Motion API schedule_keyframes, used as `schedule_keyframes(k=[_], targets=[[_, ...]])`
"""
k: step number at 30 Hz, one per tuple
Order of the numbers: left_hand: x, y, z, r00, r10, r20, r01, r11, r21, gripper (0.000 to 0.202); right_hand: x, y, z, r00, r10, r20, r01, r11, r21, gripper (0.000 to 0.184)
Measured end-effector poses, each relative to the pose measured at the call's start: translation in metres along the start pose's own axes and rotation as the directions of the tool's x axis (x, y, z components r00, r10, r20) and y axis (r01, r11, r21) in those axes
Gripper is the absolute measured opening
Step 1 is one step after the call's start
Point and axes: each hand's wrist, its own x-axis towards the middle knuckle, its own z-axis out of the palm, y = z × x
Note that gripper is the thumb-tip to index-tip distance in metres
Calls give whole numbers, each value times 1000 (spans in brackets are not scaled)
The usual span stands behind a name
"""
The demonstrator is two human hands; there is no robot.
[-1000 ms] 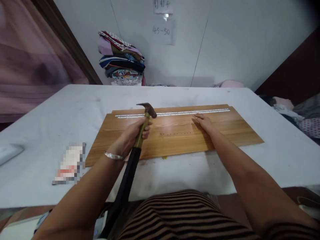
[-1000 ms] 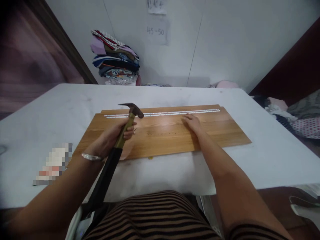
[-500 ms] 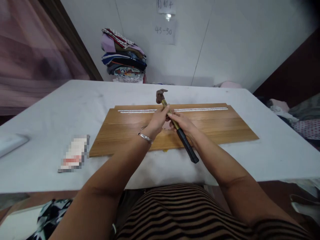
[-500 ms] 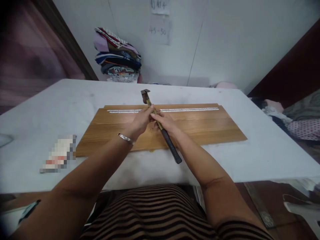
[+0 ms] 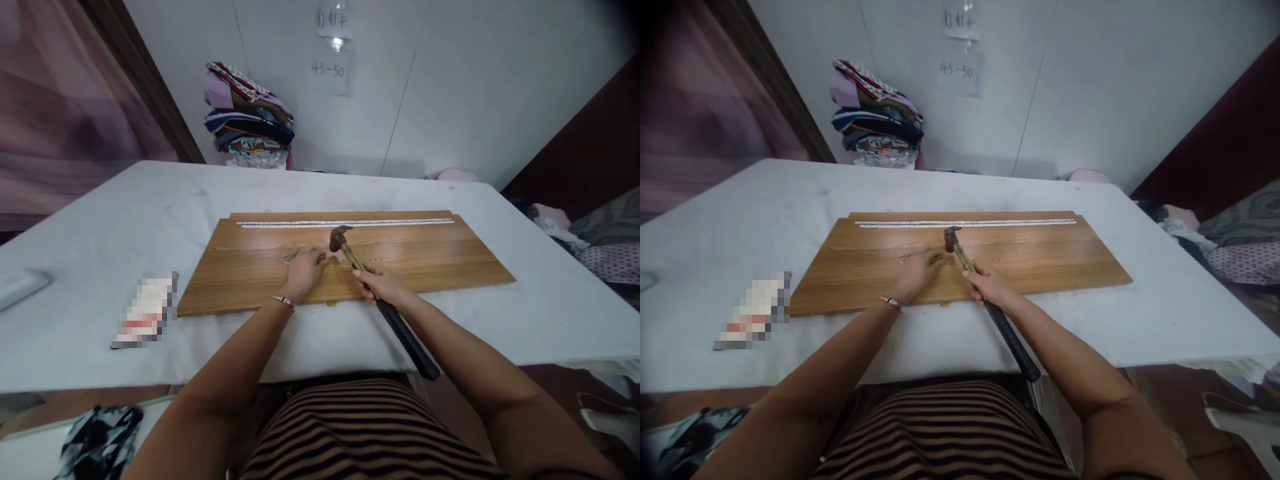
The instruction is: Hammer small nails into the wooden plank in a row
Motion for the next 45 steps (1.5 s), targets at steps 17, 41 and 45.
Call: schedule_keyframes(k=[17, 41, 45], targets=[[-4, 0, 7, 995, 91, -47, -85, 990, 114, 21, -3, 19, 13, 1000, -13, -3, 12, 1000, -9, 30], [-34, -8, 7, 987, 87, -132, -70, 989, 130, 25, -2, 14, 30, 998, -24, -57, 20, 997, -76, 24], [-34, -8, 7, 988, 80, -133, -64, 990, 125, 21, 0, 15, 31, 999, -26, -44, 22, 995, -98, 24]])
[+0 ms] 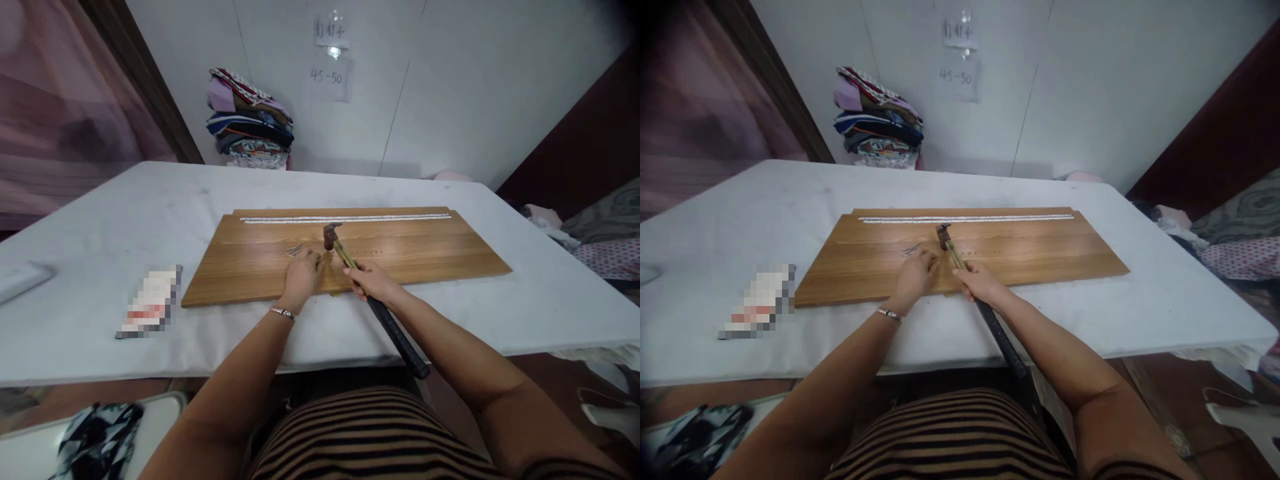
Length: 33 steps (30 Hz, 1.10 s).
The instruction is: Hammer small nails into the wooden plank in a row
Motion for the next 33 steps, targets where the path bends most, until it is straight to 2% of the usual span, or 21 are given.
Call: schedule_keyframes(k=[12, 33], targets=[[0, -2, 3, 1000, -14, -7, 14, 999, -38, 19, 1, -3, -6, 1000, -15, 19, 15, 1000, 10, 24], [0, -1, 1, 1000, -8, -29, 6, 998, -63, 18, 8, 11, -19, 992, -13, 124, 10, 1000, 27, 28]])
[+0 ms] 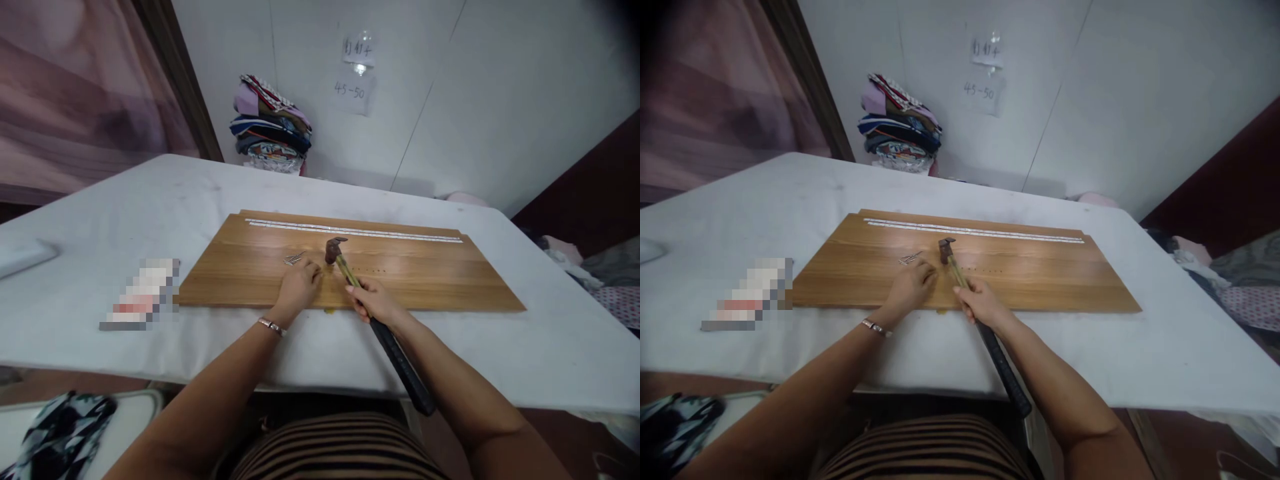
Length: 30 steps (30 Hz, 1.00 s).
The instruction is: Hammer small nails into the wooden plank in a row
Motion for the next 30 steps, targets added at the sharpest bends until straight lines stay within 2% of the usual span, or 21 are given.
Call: schedule_keyframes(k=[14, 23, 30], targets=[[0, -5, 5, 1000, -3, -4, 3, 1000, -23, 19, 4, -7, -8, 999, -4, 49, 3, 1000, 21, 29], [-2, -3, 1, 999, -44, -12, 44, 998, -34, 17, 2, 0, -15, 995, -13, 103, 8, 999, 47, 28], [-2, -5, 3, 998, -63, -12, 63, 998, 22, 20, 0, 2, -17, 991, -19, 133, 5, 995, 101, 28]])
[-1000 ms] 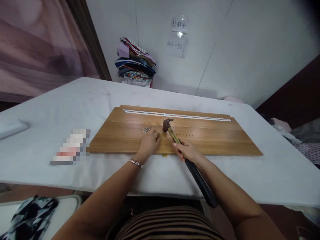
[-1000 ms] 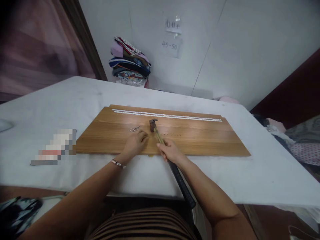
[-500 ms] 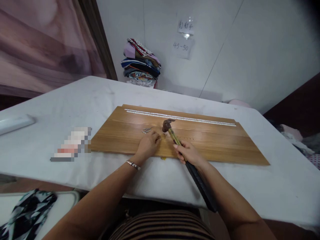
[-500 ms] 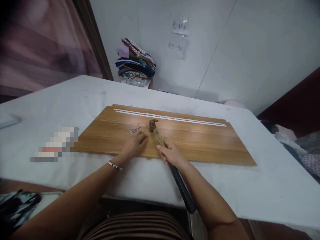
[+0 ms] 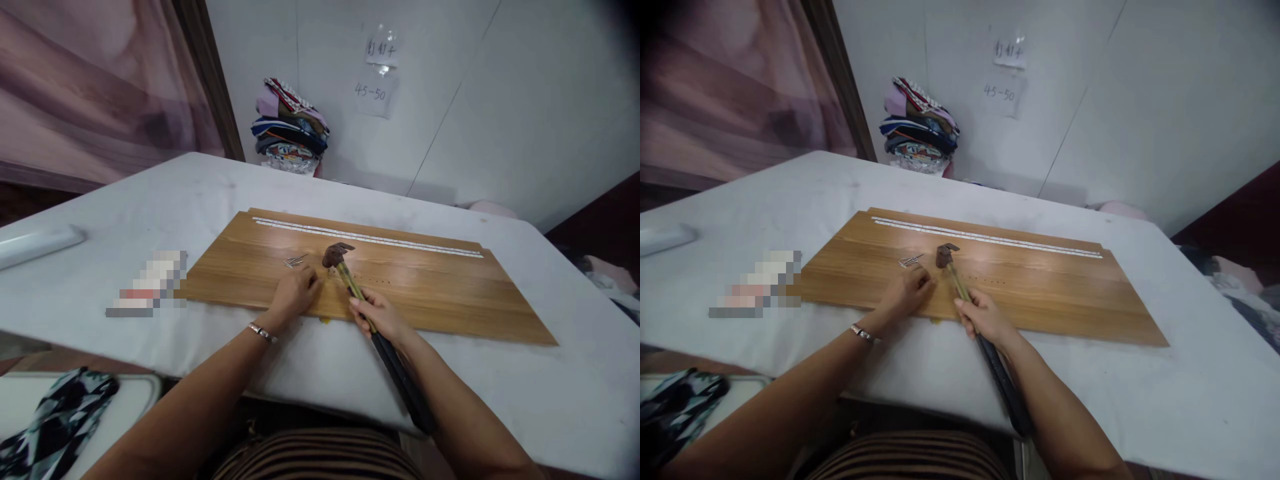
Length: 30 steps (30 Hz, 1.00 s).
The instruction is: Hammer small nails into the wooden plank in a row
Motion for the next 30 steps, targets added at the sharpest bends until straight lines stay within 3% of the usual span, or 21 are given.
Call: schedule_keyframes(k=[30], targets=[[-2, 8, -6, 1000, 14, 8, -14, 1000, 9, 19, 4, 9, -2, 999, -34, -43, 36, 998, 45, 32]])
